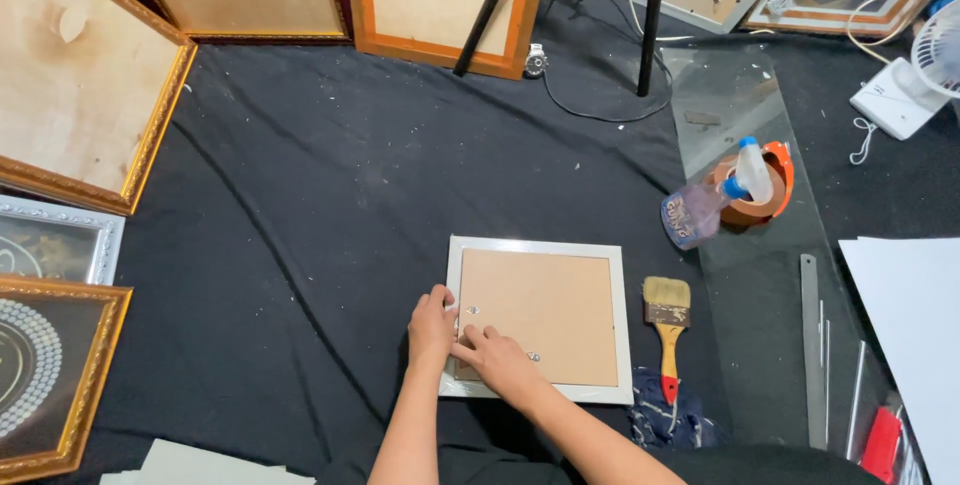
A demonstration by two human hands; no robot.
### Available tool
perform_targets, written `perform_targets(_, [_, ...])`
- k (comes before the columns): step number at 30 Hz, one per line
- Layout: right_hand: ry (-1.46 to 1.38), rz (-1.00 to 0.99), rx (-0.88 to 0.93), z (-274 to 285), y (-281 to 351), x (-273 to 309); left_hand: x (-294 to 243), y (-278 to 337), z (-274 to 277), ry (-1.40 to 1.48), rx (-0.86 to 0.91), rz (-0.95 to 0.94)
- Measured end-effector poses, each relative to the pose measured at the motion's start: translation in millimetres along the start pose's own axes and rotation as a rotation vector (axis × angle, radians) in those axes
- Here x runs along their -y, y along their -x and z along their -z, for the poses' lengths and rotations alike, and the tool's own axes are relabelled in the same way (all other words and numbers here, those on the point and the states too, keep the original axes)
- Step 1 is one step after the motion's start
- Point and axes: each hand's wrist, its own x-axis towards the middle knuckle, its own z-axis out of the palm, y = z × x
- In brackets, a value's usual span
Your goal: The person assembles a picture frame by applying adhesive to the backing, placing a plastic sheet, and securing a cardboard back with metal clips. They then wipe the frame edges with a cloth.
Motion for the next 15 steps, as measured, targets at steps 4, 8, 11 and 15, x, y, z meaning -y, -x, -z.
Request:
perform_targets(4, [-0.04,-0.031,0.001,7.3,2.3,2.5,16.7,-10.7,-13.1,-0.03,-0.032,-0.081])
perform_targets(8, [-0.107,-0.067,0.035,13.0,7.9,-0.1,24.8,-18.2,-22.2,-0.089,-0.093,-0.115])
perform_targets(11, [-0.198,-0.099,0.066,20.3,14.2,1.7,28.5,-18.0,-24.7,-0.103,-0.112,-0.127])
perform_targets(15, [-0.162,-0.137,0.024,17.6,18.3,7.1,17.5,-10.7,-14.7,-0.058,-0.076,-0.076])
